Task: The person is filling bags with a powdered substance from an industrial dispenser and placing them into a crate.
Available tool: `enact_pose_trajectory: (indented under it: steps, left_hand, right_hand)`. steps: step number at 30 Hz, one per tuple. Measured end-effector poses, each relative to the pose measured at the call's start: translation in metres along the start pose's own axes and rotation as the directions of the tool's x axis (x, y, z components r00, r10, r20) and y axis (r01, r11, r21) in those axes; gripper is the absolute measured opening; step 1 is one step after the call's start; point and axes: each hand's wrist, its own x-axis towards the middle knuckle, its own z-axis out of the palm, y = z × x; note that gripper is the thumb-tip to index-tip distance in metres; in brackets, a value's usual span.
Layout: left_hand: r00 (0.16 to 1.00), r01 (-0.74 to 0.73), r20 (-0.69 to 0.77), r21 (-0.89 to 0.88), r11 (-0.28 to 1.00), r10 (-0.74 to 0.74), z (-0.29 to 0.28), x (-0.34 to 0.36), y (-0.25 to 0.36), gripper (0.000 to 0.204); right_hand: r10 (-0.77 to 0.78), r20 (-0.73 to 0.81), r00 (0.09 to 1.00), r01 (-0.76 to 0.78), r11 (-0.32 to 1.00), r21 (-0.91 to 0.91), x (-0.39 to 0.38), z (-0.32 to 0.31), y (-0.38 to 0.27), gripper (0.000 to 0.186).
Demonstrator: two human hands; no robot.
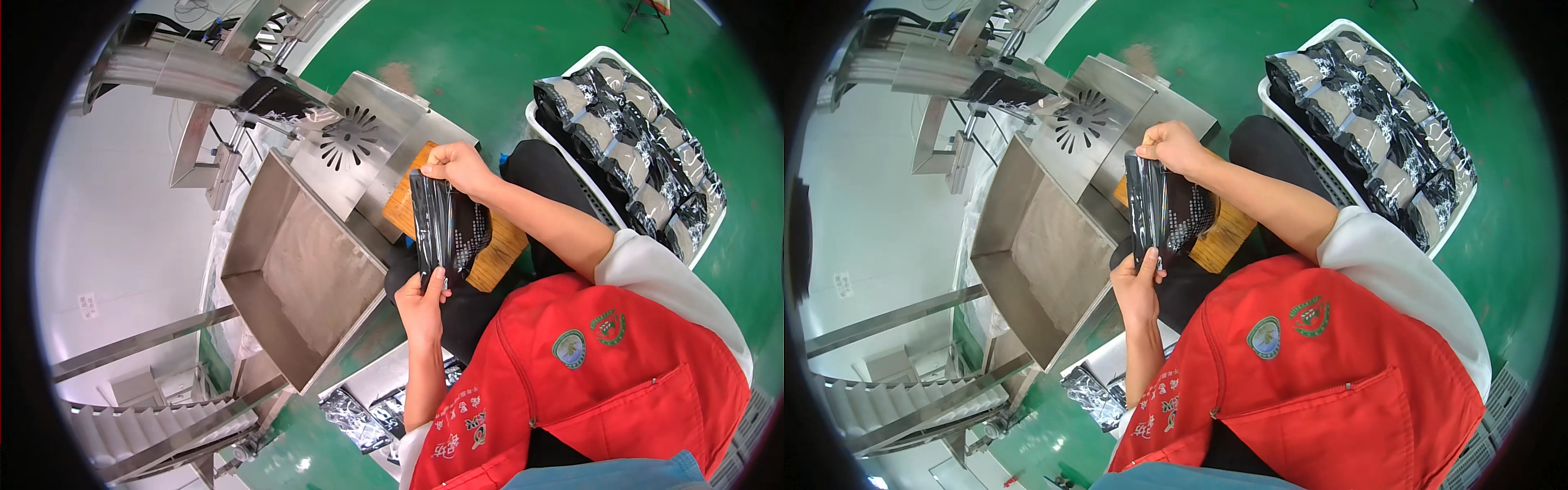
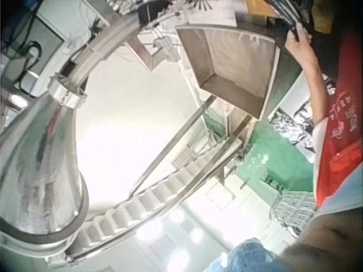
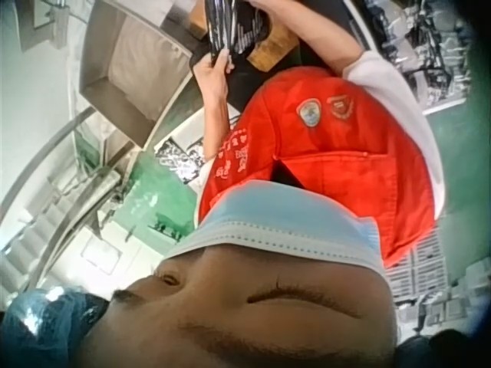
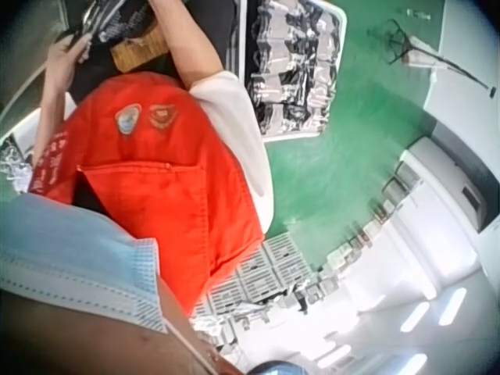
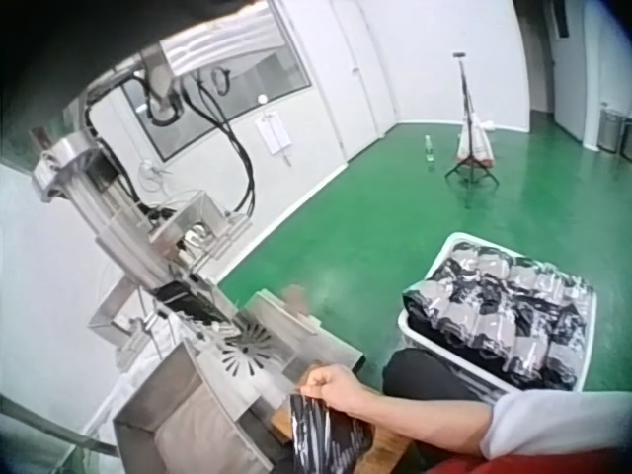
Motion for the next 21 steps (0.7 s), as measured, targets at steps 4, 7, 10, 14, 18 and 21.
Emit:
enact_pose_trajectory:
  steps: [4,7,10,14,18,21]
  left_hand:
    - [0.992,-0.093,-0.077,0.135,0.987,0.104,0.008,-0.010,-0.001,0.020]
    - [0.952,-0.212,-0.136,0.356,0.910,0.275,-0.007,-0.016,-0.007,0.019]
    - [0.892,-0.370,-0.084,0.425,0.826,0.443,-0.008,-0.008,-0.001,0.021]
    - [0.825,-0.440,-0.117,0.480,0.759,0.553,0.006,0.019,0.038,0.032]
    - [0.727,-0.673,-0.101,0.093,0.734,0.679,0.031,0.029,0.105,0.025]
    - [0.791,-0.598,-0.074,0.119,0.793,0.608,0.039,0.033,0.104,0.022]
  right_hand:
    - [-0.042,-0.066,0.997,0.046,0.996,0.070,-0.007,-0.017,0.008,0.018]
    - [0.020,0.168,0.986,-0.029,0.998,0.052,-0.023,-0.035,-0.006,0.014]
    - [0.165,0.474,0.865,-0.184,0.983,-0.007,-0.053,-0.065,-0.037,0.023]
    - [-0.025,0.364,0.931,0.056,0.995,-0.077,-0.088,-0.096,-0.066,0.026]
    - [-0.308,-0.278,0.910,0.343,0.935,0.086,-0.102,-0.161,-0.146,0.029]
    - [-0.369,-0.524,0.768,0.352,0.926,-0.136,-0.100,-0.257,-0.201,0.026]
